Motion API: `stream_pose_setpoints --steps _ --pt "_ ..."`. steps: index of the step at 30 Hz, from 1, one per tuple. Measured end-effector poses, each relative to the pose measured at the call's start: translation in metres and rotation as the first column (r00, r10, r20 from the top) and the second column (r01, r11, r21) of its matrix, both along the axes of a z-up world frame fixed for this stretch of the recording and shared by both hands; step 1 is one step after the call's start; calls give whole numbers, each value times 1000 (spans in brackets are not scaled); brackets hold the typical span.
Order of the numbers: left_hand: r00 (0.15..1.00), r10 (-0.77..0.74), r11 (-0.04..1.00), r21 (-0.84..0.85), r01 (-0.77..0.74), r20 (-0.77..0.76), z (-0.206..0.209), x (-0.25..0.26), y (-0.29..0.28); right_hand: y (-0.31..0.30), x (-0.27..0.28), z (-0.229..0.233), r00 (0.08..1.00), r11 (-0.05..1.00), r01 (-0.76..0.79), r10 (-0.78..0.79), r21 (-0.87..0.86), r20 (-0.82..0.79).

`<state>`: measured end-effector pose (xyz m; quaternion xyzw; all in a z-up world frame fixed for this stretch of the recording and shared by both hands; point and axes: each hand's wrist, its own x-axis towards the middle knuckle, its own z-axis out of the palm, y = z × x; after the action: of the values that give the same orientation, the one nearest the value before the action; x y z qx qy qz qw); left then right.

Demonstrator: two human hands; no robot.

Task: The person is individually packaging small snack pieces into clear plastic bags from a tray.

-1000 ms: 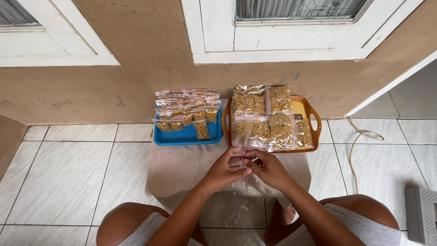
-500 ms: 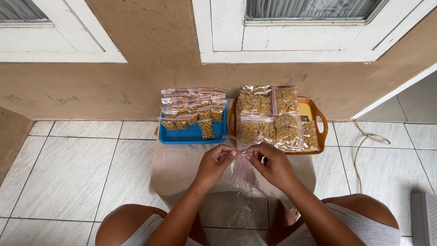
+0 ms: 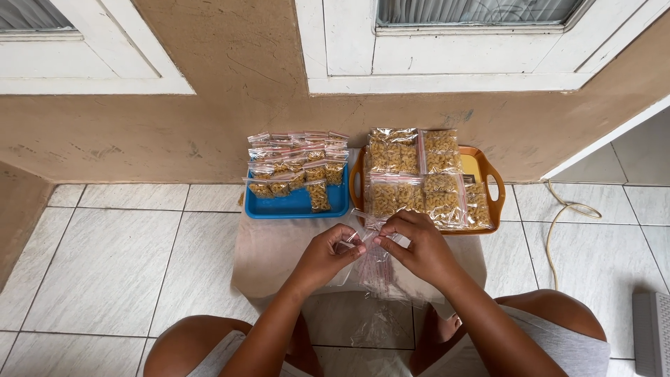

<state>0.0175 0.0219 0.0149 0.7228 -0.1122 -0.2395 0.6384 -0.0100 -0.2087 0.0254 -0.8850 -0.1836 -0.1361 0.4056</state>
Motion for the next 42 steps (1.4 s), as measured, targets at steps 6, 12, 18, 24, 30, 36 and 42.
stream_pose_setpoints --steps 6,12,18,24,30,36,42 --pt "992 -47 993 -112 34 -117 6 6 8 3 -2 33 977 979 94 -56 183 -205" --pt "978 -107 993 -58 98 -177 -2 8 19 -8 3 30 928 955 250 -189 158 -321" --pt "979 23 994 -97 -43 -202 -37 20 25 -16 -2 48 850 923 315 -171 221 -499" --pt "986 67 990 -116 -85 -149 -46 21 28 -14 4 64 786 918 236 12 318 -618" --pt "981 62 977 -190 -97 -185 -20 9 23 -8 3 70 767 961 105 86 257 -636" --pt "964 139 933 -297 -204 -227 -29 9 26 -9 2 60 848 944 115 69 309 -526" --pt "968 132 931 -307 -196 -214 -32 10 19 -12 9 44 749 850 226 161 476 -643"
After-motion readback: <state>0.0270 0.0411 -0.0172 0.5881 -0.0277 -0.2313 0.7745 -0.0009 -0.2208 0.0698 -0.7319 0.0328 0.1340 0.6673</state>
